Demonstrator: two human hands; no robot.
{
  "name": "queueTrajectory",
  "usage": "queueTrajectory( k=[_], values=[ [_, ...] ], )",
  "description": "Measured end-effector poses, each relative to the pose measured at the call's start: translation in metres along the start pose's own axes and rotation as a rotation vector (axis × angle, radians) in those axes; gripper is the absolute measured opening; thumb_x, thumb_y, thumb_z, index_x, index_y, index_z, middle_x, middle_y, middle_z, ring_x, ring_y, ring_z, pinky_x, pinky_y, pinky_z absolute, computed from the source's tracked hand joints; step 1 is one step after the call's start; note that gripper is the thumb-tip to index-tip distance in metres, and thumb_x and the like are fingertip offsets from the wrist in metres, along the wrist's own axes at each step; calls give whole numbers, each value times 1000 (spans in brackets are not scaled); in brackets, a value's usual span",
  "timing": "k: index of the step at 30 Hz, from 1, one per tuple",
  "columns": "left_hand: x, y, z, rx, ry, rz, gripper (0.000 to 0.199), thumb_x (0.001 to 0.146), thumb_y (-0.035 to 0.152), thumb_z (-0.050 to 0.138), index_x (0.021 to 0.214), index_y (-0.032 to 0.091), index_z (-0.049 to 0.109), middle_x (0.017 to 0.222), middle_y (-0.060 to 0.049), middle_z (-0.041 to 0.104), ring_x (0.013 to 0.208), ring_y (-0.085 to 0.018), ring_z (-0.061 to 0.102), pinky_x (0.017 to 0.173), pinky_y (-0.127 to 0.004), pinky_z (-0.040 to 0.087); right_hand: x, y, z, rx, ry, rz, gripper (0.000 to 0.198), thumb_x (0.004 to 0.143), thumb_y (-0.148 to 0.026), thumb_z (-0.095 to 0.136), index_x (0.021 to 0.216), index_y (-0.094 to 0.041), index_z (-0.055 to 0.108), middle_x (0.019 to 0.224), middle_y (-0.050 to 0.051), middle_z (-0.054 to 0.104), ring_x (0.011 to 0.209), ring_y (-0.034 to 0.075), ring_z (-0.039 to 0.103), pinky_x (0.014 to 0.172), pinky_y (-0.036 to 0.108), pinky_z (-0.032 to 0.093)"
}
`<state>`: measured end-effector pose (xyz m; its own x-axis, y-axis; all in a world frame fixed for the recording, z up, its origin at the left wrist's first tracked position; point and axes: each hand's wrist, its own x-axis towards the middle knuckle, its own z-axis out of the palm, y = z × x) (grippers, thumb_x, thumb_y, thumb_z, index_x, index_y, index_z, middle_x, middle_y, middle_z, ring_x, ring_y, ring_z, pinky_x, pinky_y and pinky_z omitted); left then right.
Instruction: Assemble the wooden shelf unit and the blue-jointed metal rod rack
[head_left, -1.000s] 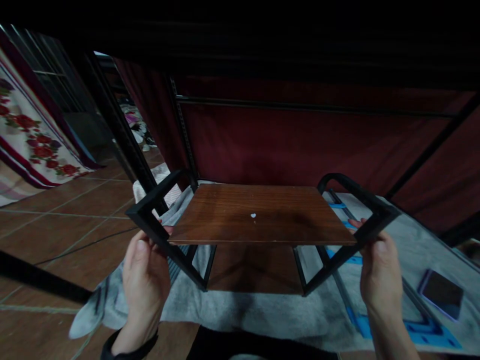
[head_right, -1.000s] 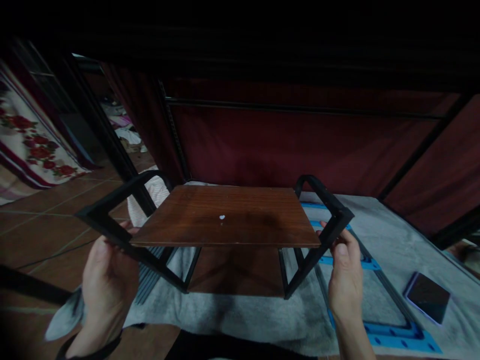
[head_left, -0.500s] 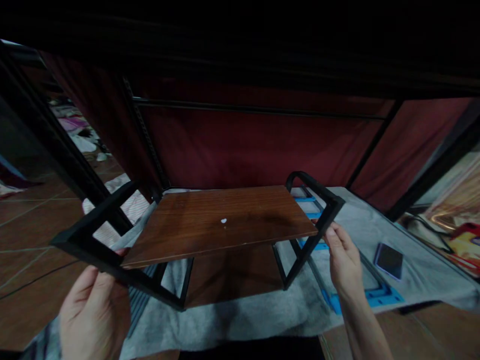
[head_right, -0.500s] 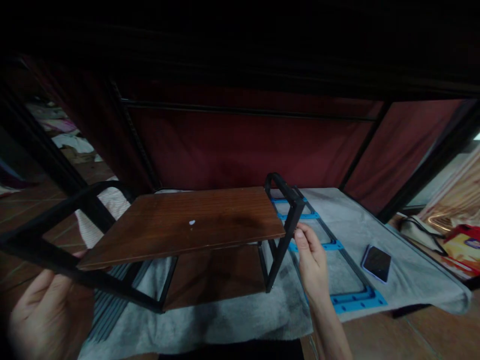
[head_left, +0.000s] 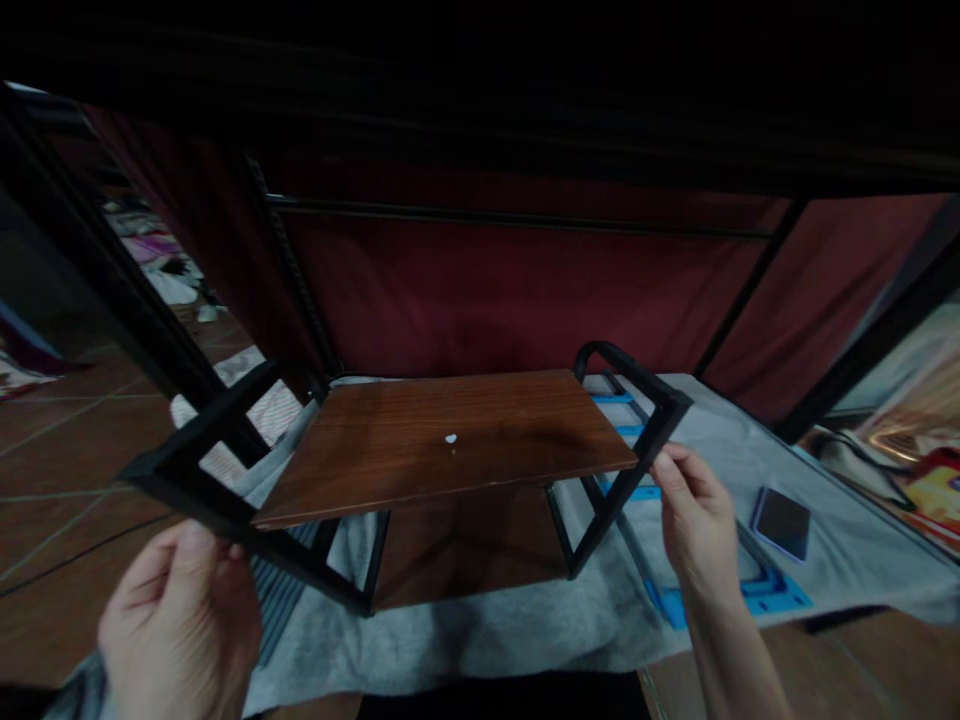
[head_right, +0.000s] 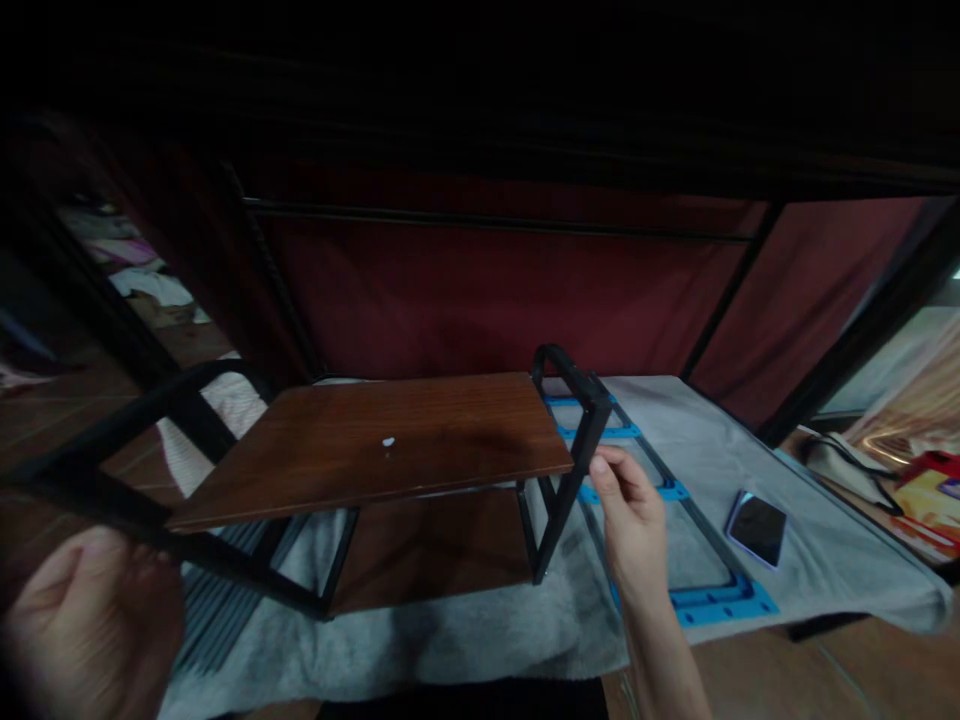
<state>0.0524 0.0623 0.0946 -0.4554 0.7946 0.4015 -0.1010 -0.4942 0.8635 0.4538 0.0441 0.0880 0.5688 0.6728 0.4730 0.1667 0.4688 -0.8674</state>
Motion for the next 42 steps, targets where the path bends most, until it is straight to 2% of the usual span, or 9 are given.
queueTrajectory(
  k=[1,3,9,15,25,31,34,38,42],
  values=[
    [2,2,2,-17,101,-12,5,85,35,67,82,37,71,76,3,64,67,-18,54,55,-34,54,1,1,-2,0,2,1,22,82,-44,71,92,-23,70,87,2,66,83,19,58,81,33,45],
    [5,6,5,-66,183,-46,8,81,31,73,73,29,70,75,1,62,70,-16,53,60,-30,53,4,5,-5,15,2,15,23,81,-43,72,90,-23,70,86,2,64,83,18,57,81,33,44],
    [9,4,-3,-90,144,-20,7,76,27,78,79,22,73,77,2,66,72,-11,56,67,-22,51,8,9,-11,-24,-8,-7,27,79,-47,73,84,-21,66,77,0,57,75,17,50,73,31,41],
    [8,7,0,-121,173,-23,24,66,25,86,87,19,76,84,0,71,80,-11,62,79,-20,52,6,3,-13,-59,-19,16,28,79,-48,73,86,-22,65,77,-2,57,78,16,51,77,31,39],
    [6,12,4,-117,179,-48,21,68,31,85,79,17,75,71,2,65,64,-7,54,60,-15,47,3,0,-7,123,41,106,22,75,-36,79,86,-20,68,77,-4,57,76,11,49,77,25,38],
    [5,14,3,-121,195,-20,29,60,25,89,86,19,76,81,0,71,73,-10,61,70,-19,51,3,-5,-4,143,24,97,20,76,-34,79,86,-20,68,74,-4,54,71,10,46,73,22,38],
    [5,16,4,-149,163,-55,30,63,28,87,89,19,75,80,1,69,70,-8,57,65,-17,49,2,-6,-4,132,23,93,20,76,-35,79,86,-20,69,74,-4,54,71,10,47,73,22,39],
    [5,15,4,-118,130,-62,21,69,32,84,75,16,72,66,3,59,61,-6,48,55,-14,42,2,-6,-5,133,36,102,21,75,-35,79,85,-20,69,74,-4,55,72,9,48,74,21,39],
    [4,14,2,-106,149,-46,24,64,26,87,83,17,74,73,1,65,65,-7,53,61,-16,45,2,-6,-4,143,43,117,22,74,-36,80,84,-19,68,74,-4,55,72,9,48,73,20,39]
  ],
)
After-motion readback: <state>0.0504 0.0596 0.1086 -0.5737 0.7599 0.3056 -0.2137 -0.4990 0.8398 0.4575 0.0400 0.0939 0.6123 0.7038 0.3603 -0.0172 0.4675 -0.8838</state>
